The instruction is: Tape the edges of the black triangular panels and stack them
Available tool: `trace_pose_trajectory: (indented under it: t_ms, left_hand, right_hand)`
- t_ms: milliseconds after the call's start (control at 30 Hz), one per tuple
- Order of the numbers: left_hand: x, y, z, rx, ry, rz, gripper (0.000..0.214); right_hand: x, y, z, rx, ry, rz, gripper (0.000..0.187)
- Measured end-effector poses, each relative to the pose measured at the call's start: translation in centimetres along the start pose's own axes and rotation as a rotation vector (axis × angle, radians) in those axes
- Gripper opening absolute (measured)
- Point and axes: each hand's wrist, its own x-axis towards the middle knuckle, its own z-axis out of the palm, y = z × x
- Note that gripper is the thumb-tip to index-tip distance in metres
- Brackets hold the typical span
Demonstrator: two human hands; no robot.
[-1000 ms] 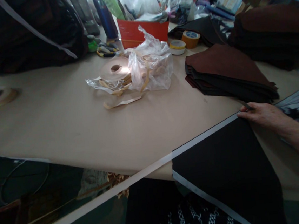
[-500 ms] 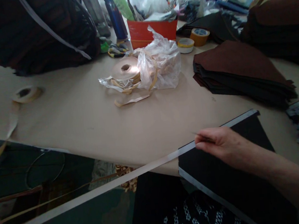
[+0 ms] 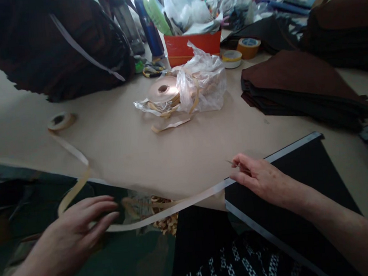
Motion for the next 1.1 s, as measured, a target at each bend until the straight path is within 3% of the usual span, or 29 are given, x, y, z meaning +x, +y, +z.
trace_pose_trajectory:
  t_ms: [167, 267, 333, 433, 600, 767, 1000, 1100]
  left_hand:
    - [2.0, 9.4, 6.1, 0.003, -0.103, 0.454, 0.022]
    - [2.9, 13.7, 8.7, 0.213, -0.11, 0.483, 0.014]
    - [3.4, 15.0, 9.3, 0.334, -0.104, 0.451, 0.012]
    - [3.8, 15.3, 9.2, 0.406, -0.112, 0.44, 0.012]
    - [4.3, 15.1, 8.7, 0.425, -0.142, 0.465, 0.013]
    - [5.0, 15.3, 8.5, 0.42, -0.181, 0.48, 0.016]
    - [5.1, 15.1, 8.6, 0.357, -0.187, 0.497, 0.017]
    - [4.4, 15.8, 8.4, 0.281, -0.243, 0.552, 0.019]
  right_hand:
    - [-2.0, -0.2, -1.1, 0.125, 0.071, -0.092, 0.027]
    - [-2.7, -0.4, -1.3, 0.196, 0.07, -0.15, 0.026]
    - [-2.9, -0.4, -1.0, 0.264, 0.033, -0.12, 0.025]
    - [-2.7, -0.2, 0.4, 0.38, -0.032, -0.018, 0.02]
    - [-2.0, -0.5, 2.5, 0.362, 0.011, 0.091, 0.055]
    - [-1.8, -1.1, 2.5, 0.27, -0.006, 0.068, 0.042]
    - [-1.8, -0.9, 3.3, 0.094, 0.008, 0.031, 0.041]
    - [-1.8, -1.0, 3.9, -0.01, 0.03, -0.002, 0.04]
